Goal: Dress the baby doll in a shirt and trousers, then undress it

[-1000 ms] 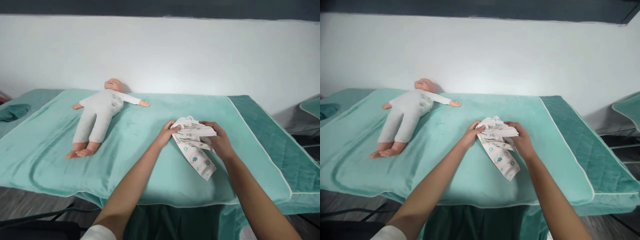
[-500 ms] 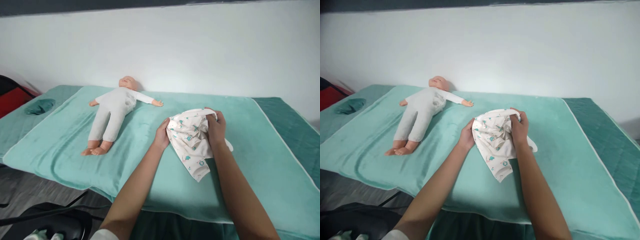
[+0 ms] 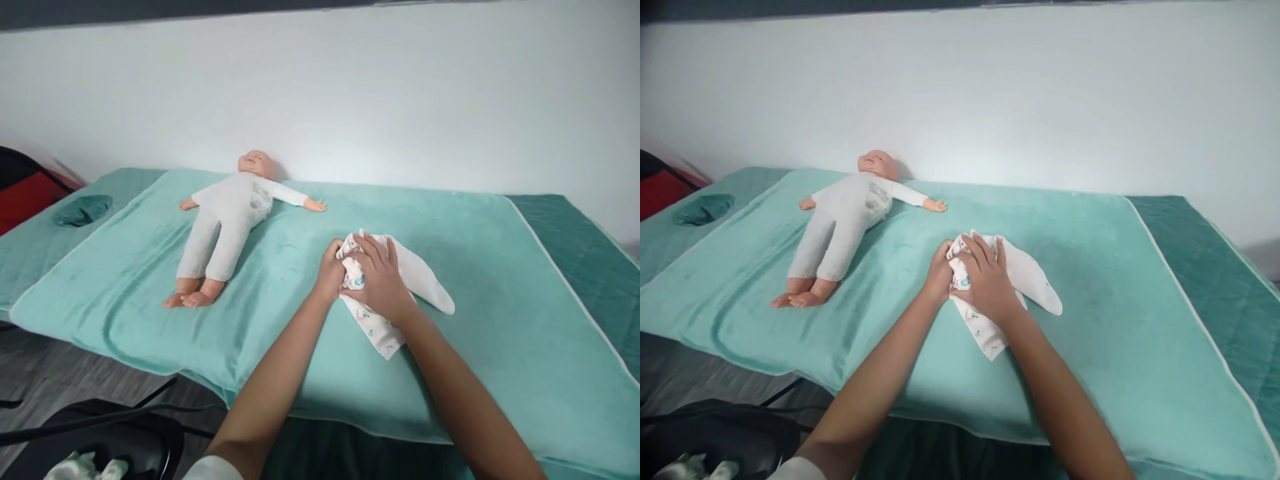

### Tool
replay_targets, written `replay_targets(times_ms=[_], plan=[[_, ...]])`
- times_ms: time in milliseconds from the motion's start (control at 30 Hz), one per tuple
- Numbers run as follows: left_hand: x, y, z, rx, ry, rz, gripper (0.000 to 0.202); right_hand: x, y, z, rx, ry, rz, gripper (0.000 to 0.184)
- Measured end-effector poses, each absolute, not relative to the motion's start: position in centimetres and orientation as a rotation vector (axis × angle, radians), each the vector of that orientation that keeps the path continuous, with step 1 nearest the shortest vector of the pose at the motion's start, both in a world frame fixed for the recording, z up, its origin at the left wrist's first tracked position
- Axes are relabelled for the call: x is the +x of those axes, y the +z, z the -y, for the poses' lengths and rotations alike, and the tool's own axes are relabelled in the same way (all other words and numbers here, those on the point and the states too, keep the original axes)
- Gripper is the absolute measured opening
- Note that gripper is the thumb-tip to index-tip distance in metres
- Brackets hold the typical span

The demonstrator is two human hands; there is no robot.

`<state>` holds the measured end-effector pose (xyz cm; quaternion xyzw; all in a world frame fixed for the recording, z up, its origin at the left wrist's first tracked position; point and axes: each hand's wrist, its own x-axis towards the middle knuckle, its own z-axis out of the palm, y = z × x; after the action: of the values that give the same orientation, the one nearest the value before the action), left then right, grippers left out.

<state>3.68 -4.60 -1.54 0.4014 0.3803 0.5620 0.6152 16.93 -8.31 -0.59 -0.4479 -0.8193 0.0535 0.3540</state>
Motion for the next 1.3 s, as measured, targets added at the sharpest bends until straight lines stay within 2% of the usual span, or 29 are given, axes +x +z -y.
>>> replay_targets(times_ms=[67,167,267,433,567,667,767,833,900,1033,1067,1200,1300], plan=[[3.4,-1.6,4.2,0.736,1.335,-0.842,0.037,16.6,-0.9,8.6,-1.21,0.042,2.065,0.037],[2.9,-2.0,3.6,0.535,1.414,-0.762,0.04,17.5,-0.8,8.9,-1.247,-0.011,2.011,0.025],[2.6,-2.4,3.2,0.44,1.417,-0.71,0.038,19.0,-0.2,9.0,-1.231,0.049,1.801,0.021],[2.1,-2.2,3.0,0.355,1.39,-0.687,0.03,22.0,0.4,8.4,-1.133,0.304,1.0,0.024],[2.1,-1.8,3.3,0.434,1.394,-0.679,0.037,25.2,0.0,7.7,-1.009,0.377,0.637,0.027],[2.7,-1.5,4.3,0.65,1.328,-0.68,0.045,25.5,-0.2,7.8,-1.008,0.556,0.685,0.02],[3.3,-1.4,5.4,0.947,1.046,-0.735,0.057,23.0,-0.2,8.4,-1.032,0.678,0.796,0.026],[3.5,-1.5,5.8,1.093,0.907,-0.767,0.056,21.0,-0.3,8.9,-1.068,0.698,0.968,0.029],[3.4,-1.6,5.8,1.171,0.916,-0.772,0.051,19.6,-0.5,9.2,-1.093,0.665,1.263,0.038],[3.2,-2.1,5.4,1.199,1.034,-0.733,0.042,19.1,-0.7,9.6,-1.121,0.541,1.659,0.068],[3.1,-2.1,5.3,1.192,1.026,-0.733,0.04,19.1,-0.6,9.7,-1.137,0.524,1.668,0.067],[3.2,-2.1,5.3,1.118,0.952,-0.737,0.037,19.7,-0.2,10.3,-1.156,0.43,1.563,0.045],[3.2,-1.8,5.5,0.983,0.981,-0.712,0.037,21.4,-0.3,11.5,-1.176,0.331,1.489,0.042]])
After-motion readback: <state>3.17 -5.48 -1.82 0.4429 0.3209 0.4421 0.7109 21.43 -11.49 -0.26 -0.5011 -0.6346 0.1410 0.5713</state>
